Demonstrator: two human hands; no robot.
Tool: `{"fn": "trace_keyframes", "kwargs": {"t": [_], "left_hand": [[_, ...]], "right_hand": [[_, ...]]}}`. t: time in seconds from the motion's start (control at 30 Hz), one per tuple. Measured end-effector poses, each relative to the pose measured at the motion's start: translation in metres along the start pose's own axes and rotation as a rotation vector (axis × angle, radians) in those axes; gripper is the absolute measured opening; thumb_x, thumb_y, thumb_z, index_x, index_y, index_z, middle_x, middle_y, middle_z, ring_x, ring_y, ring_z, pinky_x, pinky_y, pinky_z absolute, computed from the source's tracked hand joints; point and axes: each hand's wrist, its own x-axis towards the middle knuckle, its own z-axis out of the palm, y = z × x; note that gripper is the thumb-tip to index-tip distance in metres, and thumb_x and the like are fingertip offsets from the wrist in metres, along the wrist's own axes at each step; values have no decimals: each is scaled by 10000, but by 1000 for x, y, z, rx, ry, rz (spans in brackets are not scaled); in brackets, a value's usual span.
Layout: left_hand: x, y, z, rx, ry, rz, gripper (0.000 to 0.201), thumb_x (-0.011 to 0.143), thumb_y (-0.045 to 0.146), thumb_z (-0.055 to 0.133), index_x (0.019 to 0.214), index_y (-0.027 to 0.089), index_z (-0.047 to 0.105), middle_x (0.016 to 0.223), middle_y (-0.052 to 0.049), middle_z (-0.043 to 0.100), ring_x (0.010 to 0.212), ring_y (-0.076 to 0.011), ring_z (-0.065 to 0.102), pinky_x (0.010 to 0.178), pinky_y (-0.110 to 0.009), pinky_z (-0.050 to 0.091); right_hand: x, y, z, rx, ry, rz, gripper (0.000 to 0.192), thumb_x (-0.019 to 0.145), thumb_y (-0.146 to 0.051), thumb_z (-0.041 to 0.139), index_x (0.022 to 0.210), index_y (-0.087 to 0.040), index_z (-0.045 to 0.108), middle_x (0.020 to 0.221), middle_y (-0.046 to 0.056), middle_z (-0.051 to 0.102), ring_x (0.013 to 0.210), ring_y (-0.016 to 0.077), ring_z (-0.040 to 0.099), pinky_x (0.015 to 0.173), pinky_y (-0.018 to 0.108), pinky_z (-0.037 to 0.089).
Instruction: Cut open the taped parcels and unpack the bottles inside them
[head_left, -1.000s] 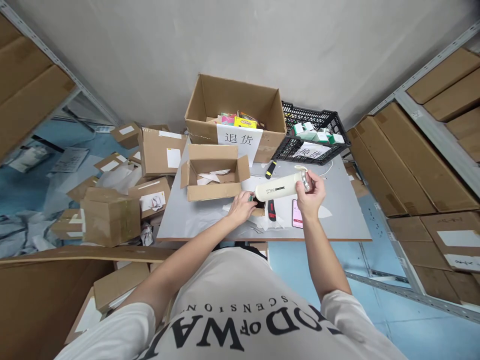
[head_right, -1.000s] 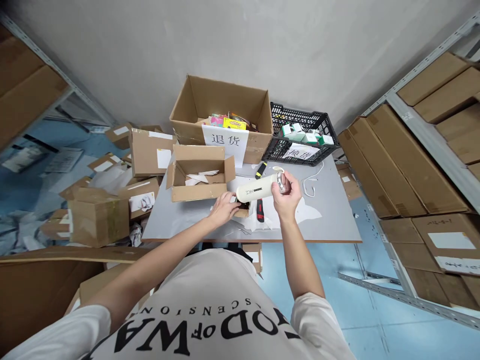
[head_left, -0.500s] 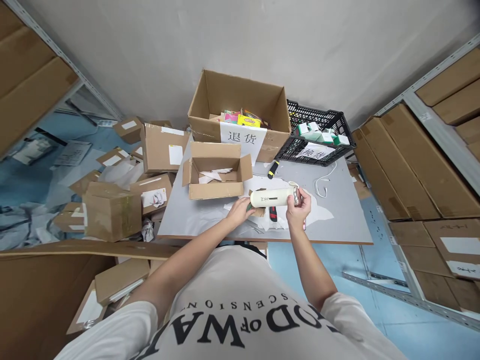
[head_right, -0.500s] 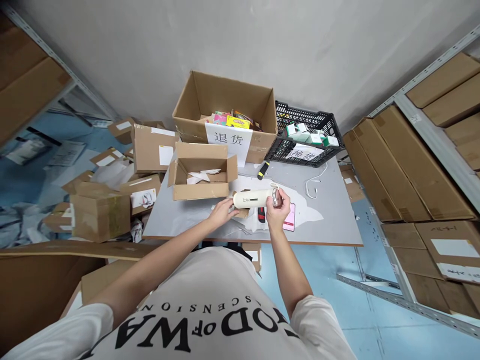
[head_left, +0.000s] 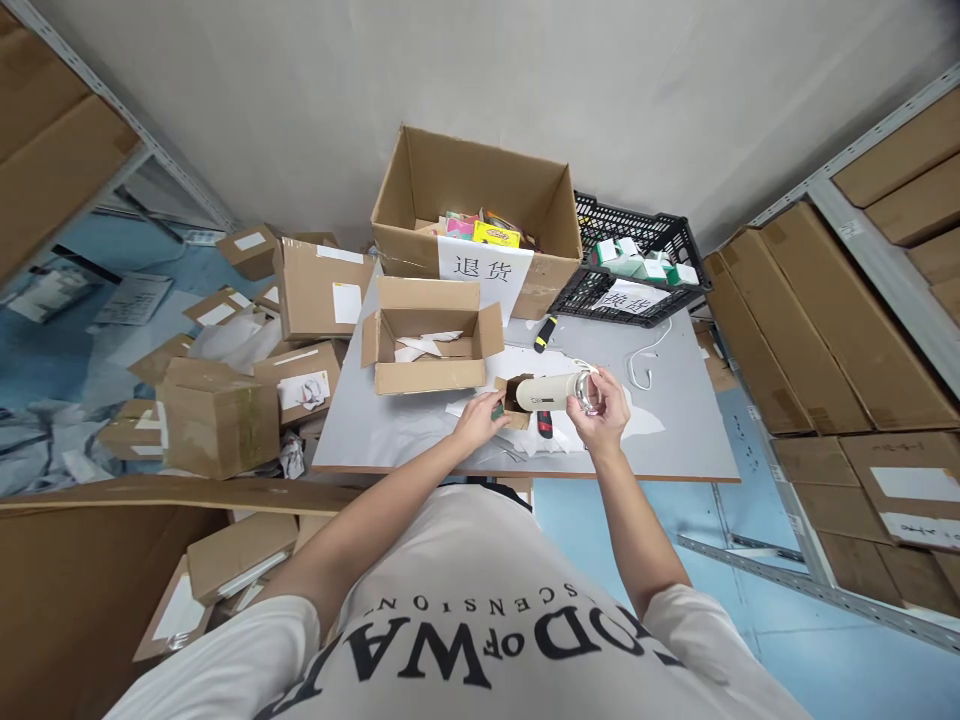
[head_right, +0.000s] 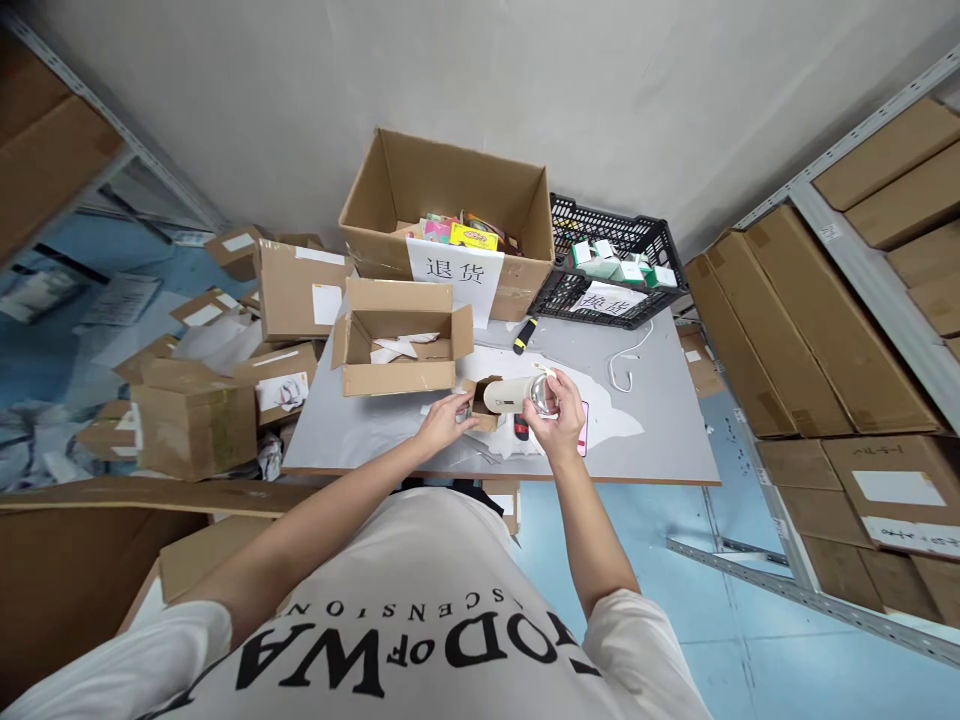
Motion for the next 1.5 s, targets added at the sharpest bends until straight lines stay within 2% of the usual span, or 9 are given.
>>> {"fn": "trace_keyframes", "kwargs": {"t": [0.2,0.4,0.53,0.67,0.83,0.97,1.1,1.3,1.5], "left_hand": [[-2,2,0,-15,12,6,507,744,224,699,1228,185,550,1034,-70,657,842,-176,649,804,-329,533],[-5,7,-3,76,15,13,488,769,247,682,1230,171,542,1039,-83,655,857,-187,644,812,-325,514],[-6,9,-4,121,-1,28,481,790,258,660,1245,180,525,1053,-82,653,910,-203,635,848,-340,497],[-5,10,-5,170,-3,24,484,786,267,670,1235,158,528,1074,-100,649,983,-228,621,882,-346,482],[-4,11,-7,229,-27,29,466,807,289,649,1235,156,521,1103,-106,638,1034,-236,608,896,-343,474],[-4,11,-6,257,-31,19,461,824,310,628,1242,153,511,1123,-110,631,1035,-238,608,886,-342,475],[-5,12,-4,266,-38,18,464,822,311,630,1241,155,509,1129,-112,634,1030,-246,612,888,-356,477],[-8,9,-1,240,-37,34,479,809,281,647,1250,163,503,1158,-117,627,1075,-244,602,927,-359,471],[-10,6,-1,243,-25,20,474,825,278,627,1269,177,493,1150,-111,628,1066,-241,607,917,-358,477]], "right_hand": [[4,-7,9,19,-95,-107,473,740,-293,674,1179,-210,521,1202,166,570,1097,286,593,795,443,578],[6,-10,15,91,-264,-128,475,740,-281,678,1183,-210,522,1229,172,552,1085,282,593,764,417,579],[15,-9,18,164,-473,-127,423,770,-303,655,1162,-196,540,1233,168,551,1066,252,592,746,378,571],[20,-11,20,169,-684,-140,456,790,-346,628,1207,-198,520,1210,144,555,1088,244,568,857,402,525],[34,-17,18,105,-835,-141,573,786,-337,635,1305,-195,437,1146,123,533,861,196,585,798,358,515],[51,-20,21,-15,-973,-221,501,730,-317,702,1173,-171,518,1076,113,524,899,225,553,776,340,491],[52,-17,36,-182,-1110,-318,440,732,-336,708,1106,-167,548,1029,105,533,908,237,528,744,328,459],[32,-6,62,-335,-1200,-430,483,715,-459,722,1048,-137,584,997,133,554,931,277,498,759,365,405],[23,10,73,-270,-1202,-390,592,708,-475,734,1177,-163,553,1092,132,550,976,277,500,795,373,399]]}}
